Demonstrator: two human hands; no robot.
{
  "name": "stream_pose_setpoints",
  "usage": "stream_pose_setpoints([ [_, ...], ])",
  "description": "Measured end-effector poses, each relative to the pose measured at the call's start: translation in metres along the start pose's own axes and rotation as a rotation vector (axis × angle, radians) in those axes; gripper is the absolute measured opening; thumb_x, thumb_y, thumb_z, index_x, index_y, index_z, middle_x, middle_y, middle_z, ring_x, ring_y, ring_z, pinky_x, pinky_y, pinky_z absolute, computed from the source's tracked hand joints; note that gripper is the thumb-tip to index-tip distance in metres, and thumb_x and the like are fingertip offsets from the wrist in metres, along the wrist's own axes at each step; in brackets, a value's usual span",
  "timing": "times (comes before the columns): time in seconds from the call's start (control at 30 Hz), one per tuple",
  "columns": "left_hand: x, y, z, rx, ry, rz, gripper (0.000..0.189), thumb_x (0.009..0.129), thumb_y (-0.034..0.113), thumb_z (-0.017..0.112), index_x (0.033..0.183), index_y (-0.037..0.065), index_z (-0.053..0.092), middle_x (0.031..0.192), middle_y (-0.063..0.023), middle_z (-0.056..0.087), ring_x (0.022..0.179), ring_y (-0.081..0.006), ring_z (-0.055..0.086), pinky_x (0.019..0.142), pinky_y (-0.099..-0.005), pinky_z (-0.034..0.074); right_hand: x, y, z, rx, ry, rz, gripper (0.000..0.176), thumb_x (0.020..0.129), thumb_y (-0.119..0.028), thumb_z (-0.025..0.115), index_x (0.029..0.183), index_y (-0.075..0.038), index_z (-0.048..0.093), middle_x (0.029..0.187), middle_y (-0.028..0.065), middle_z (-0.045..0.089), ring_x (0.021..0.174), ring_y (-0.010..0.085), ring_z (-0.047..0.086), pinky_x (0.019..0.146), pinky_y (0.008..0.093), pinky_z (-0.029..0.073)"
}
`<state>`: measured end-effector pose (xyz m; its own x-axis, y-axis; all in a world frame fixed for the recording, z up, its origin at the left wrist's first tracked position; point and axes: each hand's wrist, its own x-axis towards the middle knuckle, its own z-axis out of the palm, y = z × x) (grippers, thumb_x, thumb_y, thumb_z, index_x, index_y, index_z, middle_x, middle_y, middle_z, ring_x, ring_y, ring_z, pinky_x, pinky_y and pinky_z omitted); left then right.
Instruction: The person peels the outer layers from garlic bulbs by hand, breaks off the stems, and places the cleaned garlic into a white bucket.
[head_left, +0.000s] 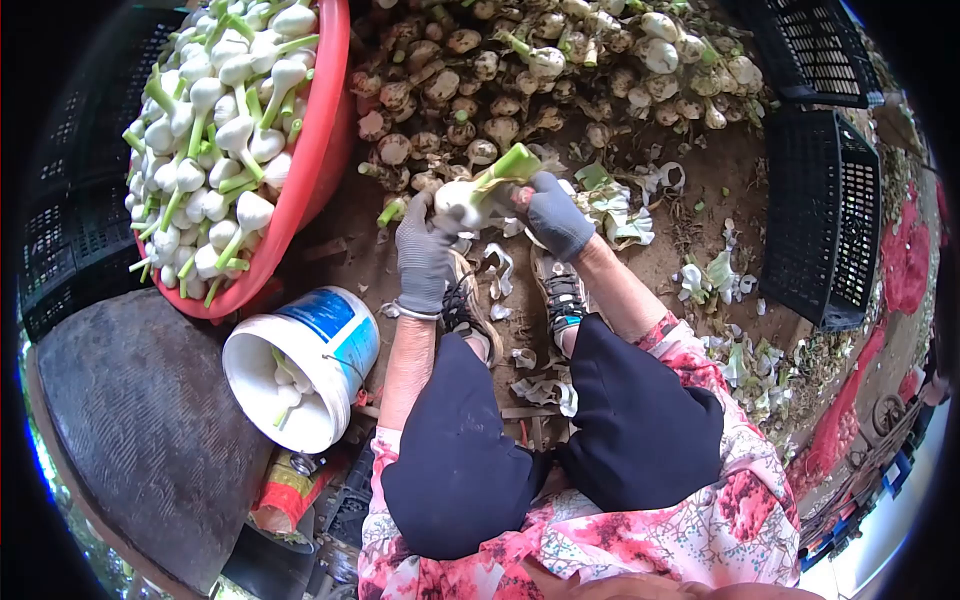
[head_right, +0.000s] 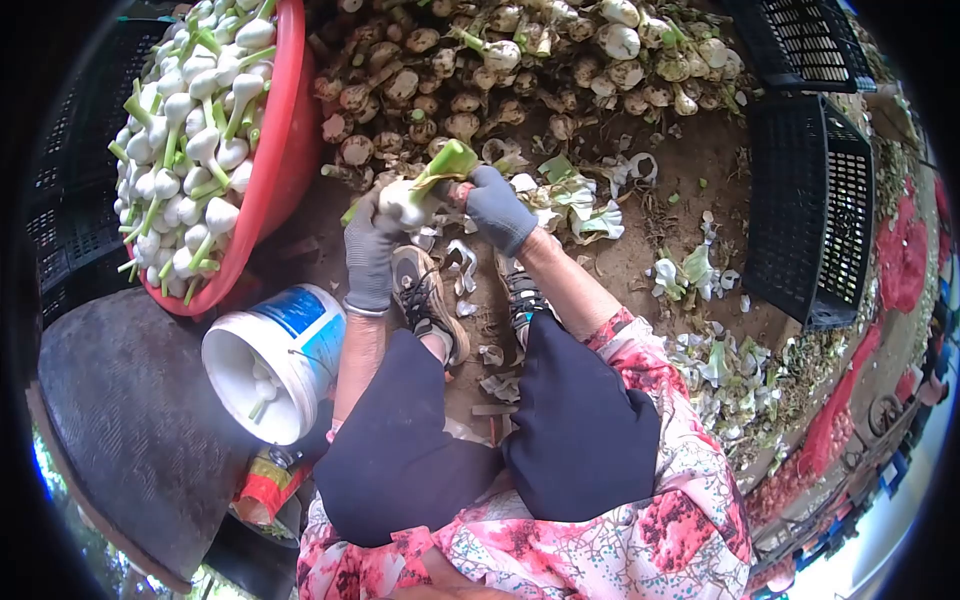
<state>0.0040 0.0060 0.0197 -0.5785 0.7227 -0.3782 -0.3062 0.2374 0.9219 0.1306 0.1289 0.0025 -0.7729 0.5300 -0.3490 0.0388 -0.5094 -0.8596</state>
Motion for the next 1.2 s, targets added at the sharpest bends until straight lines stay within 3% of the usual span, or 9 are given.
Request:
stream_pose_setpoints([
  [0.03, 0.002, 0.002, 0.002, 0.393, 0.066, 0.199, 0.043, 0.079, 0.023, 0.069, 0.11, -0.004, 0.056, 0.098, -0.0107, 0.061, 0.087, -0.0137, 0.06, 0.075, -0.0263, 0.05, -0.001, -0.003, -0.001, -0.054, 0.048, 0.042, 0.025, 0.088, -0.015, 0.057, 0.107, 0.0, 0.061, 0.089, 0.0024, 0.064, 0.075, 0.0076, 0.058, 0.073, 0.0187, 0.046],
  [0.2, -0.003, 0.023, -0.008, -0.431, -0.272, -0.085, 0.047, 0.074, 0.004, 0.067, 0.117, -0.006, 0.051, 0.107, -0.0121, 0.059, 0.096, -0.0192, 0.06, 0.085, -0.0286, 0.05, -0.002, 0.012, -0.018, 0.484, -0.178, 0.145, 0.035, 0.086, -0.031, 0.058, 0.099, 0.001, 0.059, 0.094, 0.0059, 0.061, 0.083, 0.0138, 0.057, 0.076, 0.0264, 0.045],
  [0.33, 0.006, 0.015, -0.016, -0.379, -0.152, -0.181, 0.036, 0.08, 0.0, 0.061, 0.114, -0.005, 0.053, 0.103, -0.0121, 0.061, 0.091, -0.0169, 0.062, 0.081, -0.0283, 0.051, -0.001, 0.01, -0.021, 0.452, -0.209, 0.138, 0.026, 0.087, -0.022, 0.052, 0.096, 0.002, 0.057, 0.087, 0.0034, 0.06, 0.075, 0.0123, 0.054, 0.066, 0.0252, 0.045],
  [0.63, 0.014, 0.0, -0.006, -0.653, -0.015, -0.105, 0.021, 0.087, 0.014, 0.06, 0.101, -0.003, 0.061, 0.096, -0.0097, 0.064, 0.09, -0.017, 0.062, 0.08, -0.0295, 0.051, 0.018, 0.036, -0.041, -0.812, 0.347, -0.135, 0.018, 0.079, -0.008, 0.054, 0.095, -0.001, 0.059, 0.088, 0.0225, 0.061, 0.082, 0.0377, 0.06, 0.07, 0.0403, 0.046],
  [0.73, 0.012, 0.008, -0.007, -0.712, -0.041, -0.163, 0.019, 0.088, 0.012, 0.058, 0.101, -0.002, 0.06, 0.1, -0.0092, 0.063, 0.091, -0.0167, 0.061, 0.079, -0.0291, 0.052, 0.008, 0.014, -0.043, -1.222, -0.005, 0.057, 0.042, 0.075, -0.006, 0.058, 0.117, -0.006, 0.053, 0.1, 0.0188, 0.062, 0.096, 0.0359, 0.059, 0.081, 0.0402, 0.047],
  [0.87, 0.015, -0.012, -0.009, -0.629, 0.094, -0.143, 0.012, 0.087, 0.01, 0.06, 0.096, 0.002, 0.059, 0.089, -0.0067, 0.063, 0.081, -0.0156, 0.062, 0.074, -0.029, 0.053, -0.002, -0.009, -0.027, -1.185, 0.103, -0.207, 0.055, 0.072, -0.019, 0.068, 0.123, -0.01, 0.05, 0.121, 0.016, 0.052, 0.104, 0.0364, 0.055, 0.087, 0.042, 0.047],
  [0.97, 0.016, -0.023, -0.01, -0.515, 0.088, -0.016, 0.014, 0.087, 0.01, 0.06, 0.099, 0.002, 0.059, 0.086, -0.0064, 0.063, 0.078, -0.0157, 0.062, 0.071, -0.0283, 0.053, 0.0, -0.025, 0.008, -0.44, -0.027, -0.064, 0.057, 0.074, -0.022, 0.067, 0.127, -0.009, 0.048, 0.108, 0.0161, 0.06, 0.094, 0.0248, 0.061, 0.083, 0.0336, 0.048],
  [1.0, 0.015, -0.016, -0.005, -0.492, 0.1, -0.008, 0.016, 0.087, 0.01, 0.059, 0.1, 0.002, 0.058, 0.086, -0.0069, 0.063, 0.078, -0.0173, 0.063, 0.069, -0.0292, 0.054, -0.002, -0.032, 0.017, -0.605, -0.056, -0.048, 0.043, 0.081, -0.014, 0.065, 0.12, -0.003, 0.052, 0.102, 0.01, 0.062, 0.094, 0.0123, 0.058, 0.082, 0.0263, 0.046],
  [1.2, 0.009, 0.009, -0.012, -0.812, 0.025, -0.098, 0.032, 0.094, 0.028, 0.045, 0.105, -0.001, 0.055, 0.099, -0.0153, 0.061, 0.091, -0.0303, 0.062, 0.075, -0.0427, 0.055, 0.005, 0.016, -0.026, -1.095, -0.208, 0.074, 0.025, 0.078, 0.003, 0.05, 0.098, -0.005, 0.061, 0.082, 0.0087, 0.063, 0.078, 0.0173, 0.06, 0.07, 0.029, 0.048],
])
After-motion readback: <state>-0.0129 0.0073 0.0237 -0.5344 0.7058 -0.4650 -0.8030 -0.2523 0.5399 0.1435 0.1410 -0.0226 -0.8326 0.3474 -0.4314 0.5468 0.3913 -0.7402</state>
